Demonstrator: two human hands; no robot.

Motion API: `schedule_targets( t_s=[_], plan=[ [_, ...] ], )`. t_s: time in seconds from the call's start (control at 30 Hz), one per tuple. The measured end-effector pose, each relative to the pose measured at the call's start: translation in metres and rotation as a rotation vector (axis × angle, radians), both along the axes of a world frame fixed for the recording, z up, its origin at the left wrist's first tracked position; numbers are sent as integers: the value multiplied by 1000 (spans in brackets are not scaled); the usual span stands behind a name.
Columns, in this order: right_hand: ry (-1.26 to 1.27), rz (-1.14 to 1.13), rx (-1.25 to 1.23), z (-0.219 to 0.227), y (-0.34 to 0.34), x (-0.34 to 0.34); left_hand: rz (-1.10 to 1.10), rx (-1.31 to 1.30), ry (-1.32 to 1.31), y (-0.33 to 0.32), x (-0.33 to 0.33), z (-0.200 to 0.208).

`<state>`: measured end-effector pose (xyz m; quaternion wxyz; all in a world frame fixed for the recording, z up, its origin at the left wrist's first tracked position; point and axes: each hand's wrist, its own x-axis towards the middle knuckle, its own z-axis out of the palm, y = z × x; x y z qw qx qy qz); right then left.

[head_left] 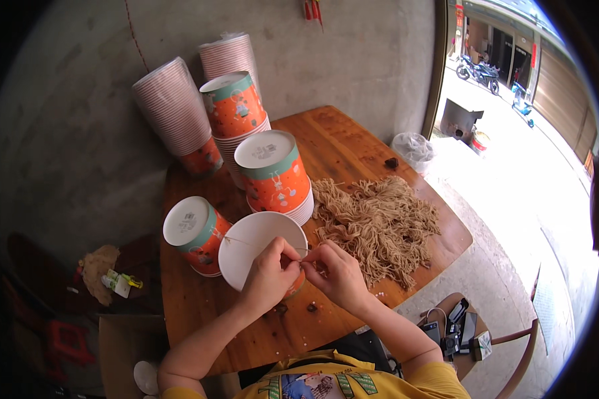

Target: Assembling and filling paper cups with shredded material and securing them with string.

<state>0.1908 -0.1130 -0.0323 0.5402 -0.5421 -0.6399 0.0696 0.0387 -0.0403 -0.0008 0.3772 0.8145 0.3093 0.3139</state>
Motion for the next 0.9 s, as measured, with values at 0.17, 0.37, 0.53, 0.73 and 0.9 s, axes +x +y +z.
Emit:
schedule_targets(
  t_s=[0.17, 0.37, 0.53, 0.73, 0.9],
  plan=[
    [204, 50, -109, -1, -3, -1, -38, -170, -20, 7, 1, -3],
    [611, 231, -293, -15, 2, 3, -85, -430, -103, 8, 4, 3],
    [660, 261, -347, -12, 1, 4, -126, -576, -153, 14, 1, 5],
    [678, 258, -317, -13, 1, 1, -135, -733, -188, 15, -1, 10],
    [602, 193, -305, -11, -1, 0, -126, -705, -193, 13, 2, 12]
  ],
)
